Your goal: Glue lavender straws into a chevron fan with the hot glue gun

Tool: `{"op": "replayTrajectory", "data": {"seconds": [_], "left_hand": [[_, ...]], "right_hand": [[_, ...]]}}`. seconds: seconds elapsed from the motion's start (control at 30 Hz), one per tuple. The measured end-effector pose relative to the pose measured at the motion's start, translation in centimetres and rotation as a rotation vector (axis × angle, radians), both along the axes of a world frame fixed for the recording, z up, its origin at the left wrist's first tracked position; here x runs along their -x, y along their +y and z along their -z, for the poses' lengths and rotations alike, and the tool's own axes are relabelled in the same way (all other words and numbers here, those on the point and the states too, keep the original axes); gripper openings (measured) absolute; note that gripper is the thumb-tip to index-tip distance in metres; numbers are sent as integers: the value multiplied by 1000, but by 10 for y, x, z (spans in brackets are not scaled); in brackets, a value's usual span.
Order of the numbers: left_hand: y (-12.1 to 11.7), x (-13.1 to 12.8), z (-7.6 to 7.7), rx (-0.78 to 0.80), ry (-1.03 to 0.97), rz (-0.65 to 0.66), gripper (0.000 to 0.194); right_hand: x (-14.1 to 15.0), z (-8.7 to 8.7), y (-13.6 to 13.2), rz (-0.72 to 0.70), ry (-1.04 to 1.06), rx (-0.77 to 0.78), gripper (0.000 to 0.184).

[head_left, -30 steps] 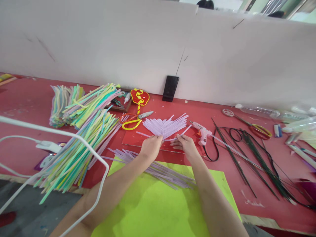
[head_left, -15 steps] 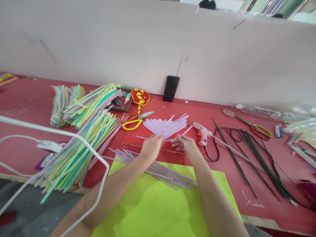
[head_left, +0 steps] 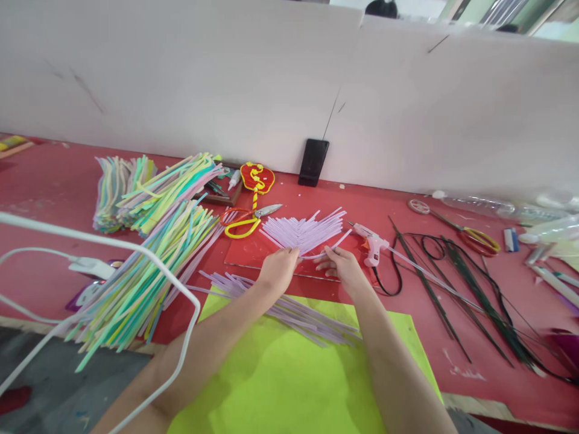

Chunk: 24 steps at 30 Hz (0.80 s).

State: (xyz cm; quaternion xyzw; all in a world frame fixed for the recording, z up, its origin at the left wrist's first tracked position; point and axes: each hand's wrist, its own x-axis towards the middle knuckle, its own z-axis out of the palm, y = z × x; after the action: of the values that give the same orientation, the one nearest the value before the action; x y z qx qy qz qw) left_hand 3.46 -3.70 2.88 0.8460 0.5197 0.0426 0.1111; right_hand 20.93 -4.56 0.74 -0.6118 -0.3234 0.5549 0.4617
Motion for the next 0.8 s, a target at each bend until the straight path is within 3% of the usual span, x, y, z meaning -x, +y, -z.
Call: {"op": "replayTrajectory", "data": {"seconds": [0.8], "left_hand": [[2,0,6,-28,-13,23,21]], "right_hand": [[4,-3,0,3,-57,19,16]]}}
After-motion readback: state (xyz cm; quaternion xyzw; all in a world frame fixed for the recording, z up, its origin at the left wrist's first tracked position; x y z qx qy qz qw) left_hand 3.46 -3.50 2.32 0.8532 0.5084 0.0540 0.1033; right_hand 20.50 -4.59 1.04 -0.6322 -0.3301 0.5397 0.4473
